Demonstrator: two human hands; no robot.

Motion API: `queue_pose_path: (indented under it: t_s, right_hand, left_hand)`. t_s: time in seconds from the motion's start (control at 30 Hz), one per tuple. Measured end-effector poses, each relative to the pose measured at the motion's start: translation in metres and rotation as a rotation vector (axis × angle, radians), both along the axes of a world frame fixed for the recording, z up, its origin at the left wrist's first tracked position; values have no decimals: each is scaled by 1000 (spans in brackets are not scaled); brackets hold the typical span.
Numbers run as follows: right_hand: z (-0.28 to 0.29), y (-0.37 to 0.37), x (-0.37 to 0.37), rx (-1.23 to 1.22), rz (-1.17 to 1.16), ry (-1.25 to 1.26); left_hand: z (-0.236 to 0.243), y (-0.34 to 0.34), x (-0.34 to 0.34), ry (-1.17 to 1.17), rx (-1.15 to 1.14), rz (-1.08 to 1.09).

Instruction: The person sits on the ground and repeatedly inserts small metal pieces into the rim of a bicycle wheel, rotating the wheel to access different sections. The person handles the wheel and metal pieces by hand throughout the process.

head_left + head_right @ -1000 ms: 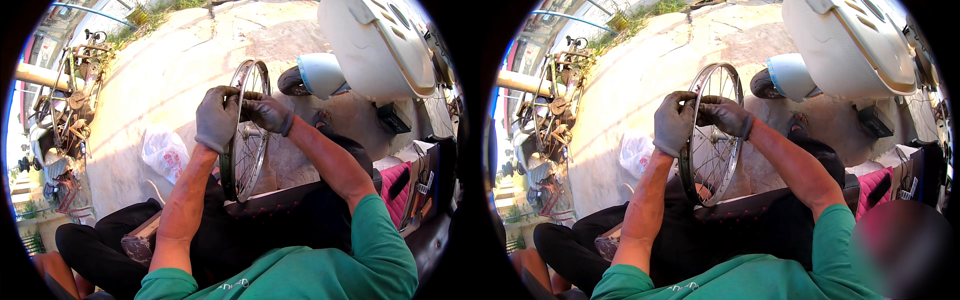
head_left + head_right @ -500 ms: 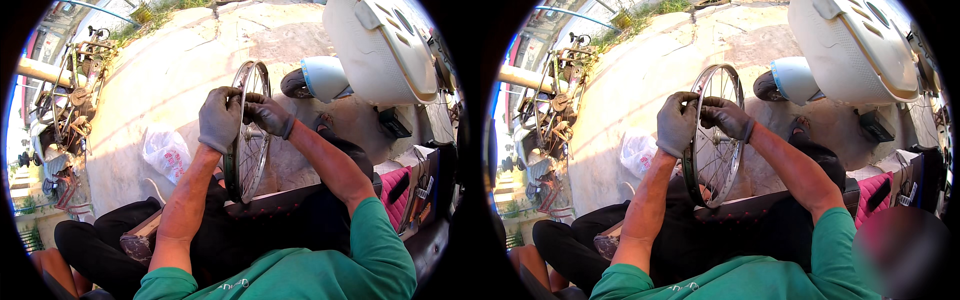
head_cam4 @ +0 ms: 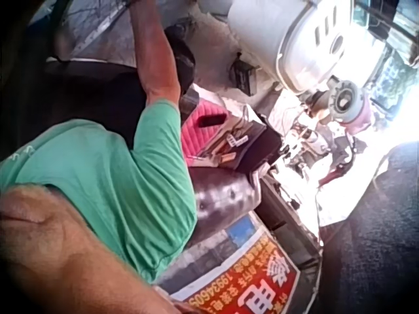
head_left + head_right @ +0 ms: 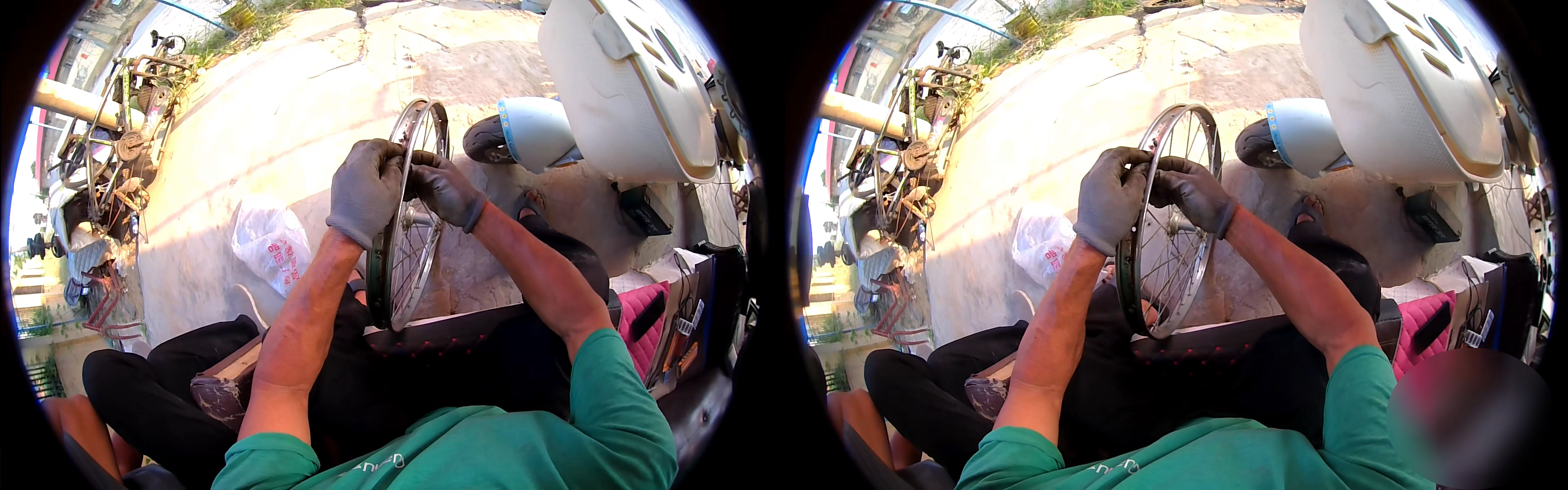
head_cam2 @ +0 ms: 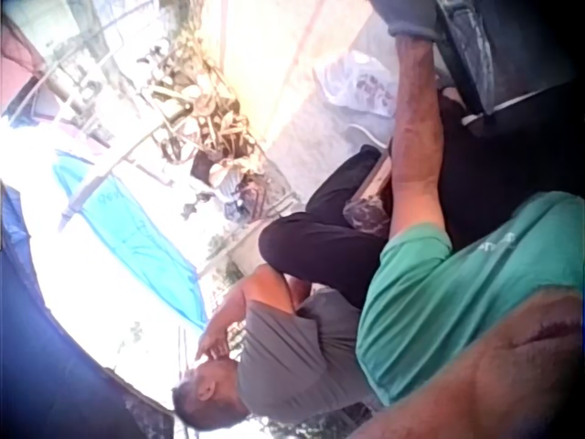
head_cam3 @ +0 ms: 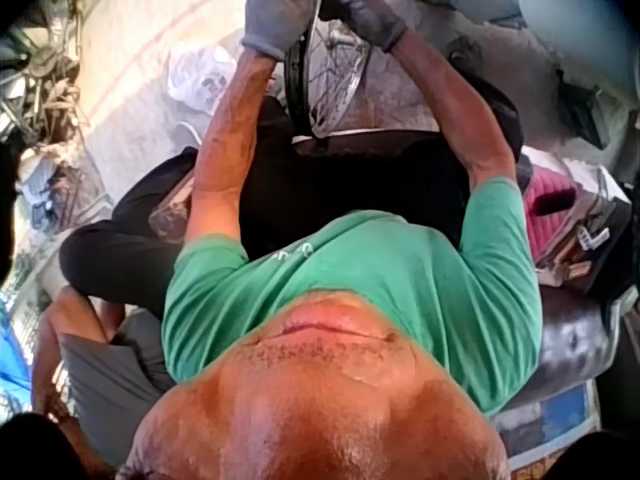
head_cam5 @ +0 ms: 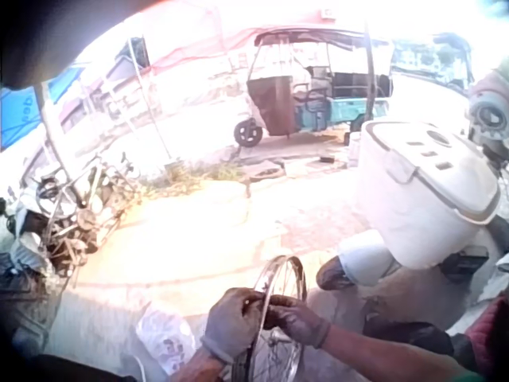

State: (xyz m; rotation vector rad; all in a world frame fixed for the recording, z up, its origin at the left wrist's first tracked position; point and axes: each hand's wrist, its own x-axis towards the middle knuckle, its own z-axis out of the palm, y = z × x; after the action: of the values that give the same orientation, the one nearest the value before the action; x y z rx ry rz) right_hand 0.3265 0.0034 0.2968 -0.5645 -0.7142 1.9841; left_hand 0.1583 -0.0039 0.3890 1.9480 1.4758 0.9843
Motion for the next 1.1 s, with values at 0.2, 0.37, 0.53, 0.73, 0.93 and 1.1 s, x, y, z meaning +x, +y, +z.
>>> queue_pose_path:
  t_s: [0.2, 0.37, 0.53, 0.73, 0.93, 1.1]
  right_hand:
    - [1, 1, 0, -19, 7, -9]
    - [-3, 4, -2, 27, -38, 2]
    - [-12, 6, 2, 147, 15, 67]
    - [-9, 4, 2, 74, 1, 22]
    - [-9, 4, -1, 90, -5, -3]
    - [-6, 6, -2, 118, 22, 50]
  left_hand:
    - [-3, -1, -2, -27, 12, -17]
    - [-8, -1, -1, -83, 91, -39]
    - [0, -5, 5, -28, 63, -18]
    - [1, -7, 6, -42, 78, -12]
    - [-2, -8, 4, -15, 126, -18]
    - [-1, -7, 2, 9, 134, -24]
